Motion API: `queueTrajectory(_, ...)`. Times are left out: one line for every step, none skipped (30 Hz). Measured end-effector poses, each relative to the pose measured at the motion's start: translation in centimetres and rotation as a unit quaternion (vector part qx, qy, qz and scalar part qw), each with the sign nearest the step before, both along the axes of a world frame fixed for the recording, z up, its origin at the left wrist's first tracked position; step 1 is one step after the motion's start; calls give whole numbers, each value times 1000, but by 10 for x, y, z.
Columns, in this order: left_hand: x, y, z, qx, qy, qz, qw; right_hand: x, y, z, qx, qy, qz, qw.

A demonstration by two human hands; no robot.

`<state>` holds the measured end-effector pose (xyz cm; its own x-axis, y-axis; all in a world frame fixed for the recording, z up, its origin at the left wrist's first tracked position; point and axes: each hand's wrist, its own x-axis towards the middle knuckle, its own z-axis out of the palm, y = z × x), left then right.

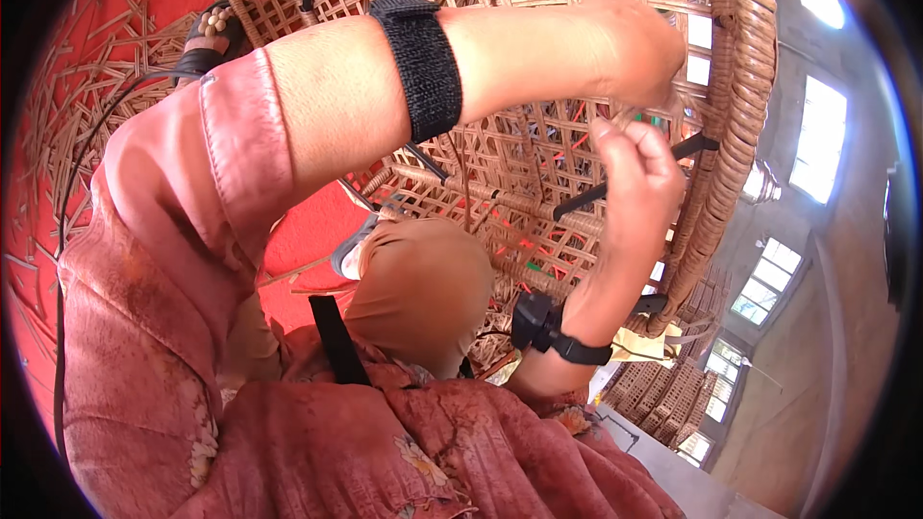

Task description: The recorder is weaving a wicker or bamboo chair frame using long strips of material, threading them through the existing lattice.

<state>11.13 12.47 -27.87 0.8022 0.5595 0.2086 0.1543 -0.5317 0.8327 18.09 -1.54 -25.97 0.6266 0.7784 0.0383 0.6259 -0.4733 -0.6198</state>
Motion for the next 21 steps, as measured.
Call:
queueTrajectory(-3,-1,-2,-1,1,2,1000,-7,-5,-3,14,-25,55,998)
queueTrajectory(-3,-1,-5,-13,3,-35,999,-15,-9,-5,9,-72,85,994)
queueTrajectory(-3,-2,-7,-25,4,-72,997,-23,-14,-2,-43,-168,107,979)
queueTrajectory(1,0,-8,-39,32,-113,992,-32,-16,0,-68,-208,125,968)
queueTrajectory(5,-2,-10,-40,32,-113,992,-37,-17,2,-93,-247,143,954)
queueTrajectory(9,-4,-12,-26,28,-82,996,-38,-18,0,-94,-246,144,954)
queueTrajectory(8,-4,-10,-11,23,-52,998,-37,-21,-2,-62,-168,120,976)
queueTrajectory(6,-2,-10,-10,24,-51,998,-36,-22,-4,-29,-88,96,991)
queueTrajectory(3,2,-12,11,7,-64,998,-32,-18,-4,-28,-87,96,991)
queueTrajectory(10,3,-11,31,-21,-88,995,-19,-14,-2,35,-47,15,998)
queueTrajectory(16,9,-18,32,-21,-87,996,-12,-5,-3,102,3,-52,993)
queueTrajectory(22,16,-27,28,-61,-109,992,-4,-1,-10,136,-7,-66,988)
queueTrajectory(20,21,-31,23,-98,-129,987,-2,5,-15,136,-4,-63,989)
queueTrajectory(20,25,-34,-21,-86,-164,982,-1,10,-18,176,5,-65,982)
queueTrajectory(20,27,-36,-21,-85,-162,983,1,15,-21,216,12,-68,974)
queueTrajectory(21,29,-41,-79,-97,-176,976,4,18,-24,232,37,-61,970)
queueTrajectory(23,31,-45,-136,-109,-190,966,4,18,-27,230,38,-61,971)
queueTrajectory(25,32,-50,-138,-108,-189,966,5,19,-29,253,62,-68,963)
queueTrajectory(24,32,-51,-157,-108,-195,962,6,18,-30,276,83,-77,954)
queueTrajectory(24,32,-51,-176,-107,-201,958,7,19,-31,275,82,-79,955)
queueTrajectory(27,32,-53,-178,-108,-202,957,7,20,-31,289,90,-81,950)
